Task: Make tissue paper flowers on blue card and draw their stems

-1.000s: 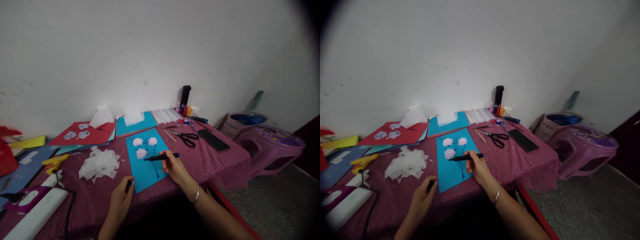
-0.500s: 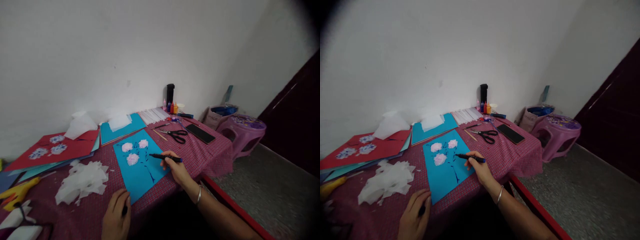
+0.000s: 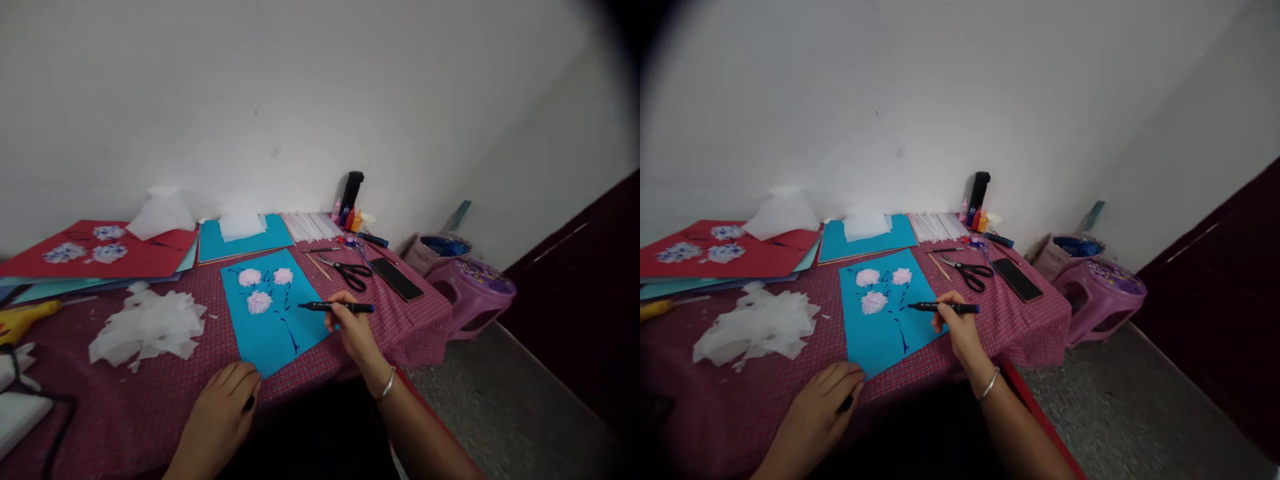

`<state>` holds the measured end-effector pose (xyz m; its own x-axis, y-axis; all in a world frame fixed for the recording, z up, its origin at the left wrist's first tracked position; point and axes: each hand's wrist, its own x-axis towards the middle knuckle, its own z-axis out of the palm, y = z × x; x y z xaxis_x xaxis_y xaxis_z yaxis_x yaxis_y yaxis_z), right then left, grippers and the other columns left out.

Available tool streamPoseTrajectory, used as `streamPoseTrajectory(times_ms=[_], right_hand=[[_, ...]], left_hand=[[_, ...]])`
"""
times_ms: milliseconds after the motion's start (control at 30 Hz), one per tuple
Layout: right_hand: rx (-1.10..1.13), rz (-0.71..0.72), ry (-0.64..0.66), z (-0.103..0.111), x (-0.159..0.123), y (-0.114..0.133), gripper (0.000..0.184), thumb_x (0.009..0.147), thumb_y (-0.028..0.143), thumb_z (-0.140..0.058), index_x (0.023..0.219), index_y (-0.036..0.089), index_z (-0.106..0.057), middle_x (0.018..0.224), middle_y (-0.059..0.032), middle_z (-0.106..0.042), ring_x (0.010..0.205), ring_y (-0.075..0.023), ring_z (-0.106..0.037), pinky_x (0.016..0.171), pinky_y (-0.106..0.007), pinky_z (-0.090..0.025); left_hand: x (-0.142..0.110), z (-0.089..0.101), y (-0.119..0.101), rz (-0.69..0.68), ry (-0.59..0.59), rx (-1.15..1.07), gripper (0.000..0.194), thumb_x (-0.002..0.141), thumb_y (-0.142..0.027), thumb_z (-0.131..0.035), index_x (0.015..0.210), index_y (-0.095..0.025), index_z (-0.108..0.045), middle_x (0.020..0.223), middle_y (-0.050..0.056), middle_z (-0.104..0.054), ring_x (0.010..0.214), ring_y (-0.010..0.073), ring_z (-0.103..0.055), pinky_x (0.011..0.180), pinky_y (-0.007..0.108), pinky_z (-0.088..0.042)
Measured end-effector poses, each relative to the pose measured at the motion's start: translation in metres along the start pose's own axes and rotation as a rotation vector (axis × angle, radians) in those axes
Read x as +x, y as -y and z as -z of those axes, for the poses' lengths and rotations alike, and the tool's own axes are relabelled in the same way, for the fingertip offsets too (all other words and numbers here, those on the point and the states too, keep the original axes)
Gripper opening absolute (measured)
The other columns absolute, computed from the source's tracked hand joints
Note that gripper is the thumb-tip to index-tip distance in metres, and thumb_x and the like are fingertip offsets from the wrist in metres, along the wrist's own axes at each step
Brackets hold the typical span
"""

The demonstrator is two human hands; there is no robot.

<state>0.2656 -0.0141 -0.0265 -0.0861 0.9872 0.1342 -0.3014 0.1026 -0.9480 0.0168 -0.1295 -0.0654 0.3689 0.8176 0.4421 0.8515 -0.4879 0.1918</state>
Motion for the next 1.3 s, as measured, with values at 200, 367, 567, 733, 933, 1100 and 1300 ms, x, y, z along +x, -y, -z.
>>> streamPoseTrajectory(times_ms=[200,367,567,733,933,1100,1300], right_hand=[[-0.216,0.045,0.098,-0.064,-0.024,-0.014,0.004,0.078,0.027,-0.060,0.079,0.025,-0.056,0.059,0.0038,-0.052,0.052,-0.0139,-0.046,0.049,-0.026,-0.036],[-0.288,0.183,0.104,-0.069,-0.018,-0.020,0.004,0.078,0.025,-0.060,0.074,0.024,-0.059,0.066,0.0015,-0.052,0.060,-0.0150,-0.047,0.053,-0.026,-0.037],[-0.046,0.113,-0.001,-0.047,-0.014,-0.023,0.011,0.080,0.031,-0.062,0.082,0.021,-0.059,0.052,0.0066,-0.045,0.046,-0.0105,-0.040,0.044,-0.022,-0.029],[0.350,-0.070,0.129,-0.056,-0.036,-0.020,0.011,0.083,0.031,-0.060,0.083,0.021,-0.057,0.040,0.0107,-0.038,0.038,-0.0077,-0.033,0.047,-0.022,-0.031],[0.302,-0.111,0.313,-0.063,-0.061,-0.030,0.014,0.085,0.032,-0.064,0.086,0.020,-0.058,0.048,0.0090,-0.044,0.040,-0.0056,-0.037,0.042,-0.018,-0.026],[0.251,-0.089,0.310,-0.060,-0.062,-0.036,0.013,0.086,0.032,-0.063,0.087,0.020,-0.057,0.051,0.0088,-0.045,0.041,-0.0051,-0.038,0.041,-0.017,-0.026],[0.131,-0.101,0.334,-0.063,-0.061,-0.028,0.015,0.084,0.032,-0.062,0.084,0.020,-0.054,0.050,0.0095,-0.042,0.041,-0.0059,-0.035,0.042,-0.018,-0.026]], left_hand=[[0.000,0.005,-0.003,0.034,0.049,-0.058,0.015,0.091,-0.013,-0.045,0.094,-0.022,-0.056,0.096,0.004,-0.063,0.089,0.0198,-0.059,0.081,0.037,-0.048],[0.002,0.005,-0.002,0.001,-0.017,-0.049,0.016,0.089,-0.011,-0.046,0.095,-0.022,-0.056,0.093,0.002,-0.064,0.084,0.0189,-0.059,0.076,0.035,-0.048],[0.005,0.003,-0.005,0.029,-0.106,-0.007,0.013,0.091,-0.015,-0.047,0.098,-0.021,-0.057,0.092,0.003,-0.065,0.084,0.0201,-0.060,0.077,0.036,-0.046],[0.002,0.004,-0.010,0.121,-0.186,0.061,0.009,0.092,-0.016,-0.048,0.092,-0.019,-0.057,0.081,0.004,-0.065,0.074,0.0217,-0.059,0.069,0.036,-0.047],[-0.002,0.006,-0.010,0.248,-0.134,0.084,0.019,0.085,-0.007,-0.049,0.099,-0.017,-0.057,0.084,0.006,-0.069,0.073,0.0225,-0.063,0.067,0.035,-0.049],[-0.002,0.008,-0.009,0.259,-0.110,0.063,0.021,0.083,-0.007,-0.051,0.100,-0.017,-0.057,0.084,0.007,-0.070,0.074,0.0236,-0.064,0.067,0.035,-0.051],[-0.002,0.007,-0.009,0.285,-0.075,0.031,0.027,0.079,-0.003,-0.050,0.099,-0.017,-0.059,0.084,0.007,-0.070,0.075,0.0237,-0.064,0.068,0.035,-0.051]])
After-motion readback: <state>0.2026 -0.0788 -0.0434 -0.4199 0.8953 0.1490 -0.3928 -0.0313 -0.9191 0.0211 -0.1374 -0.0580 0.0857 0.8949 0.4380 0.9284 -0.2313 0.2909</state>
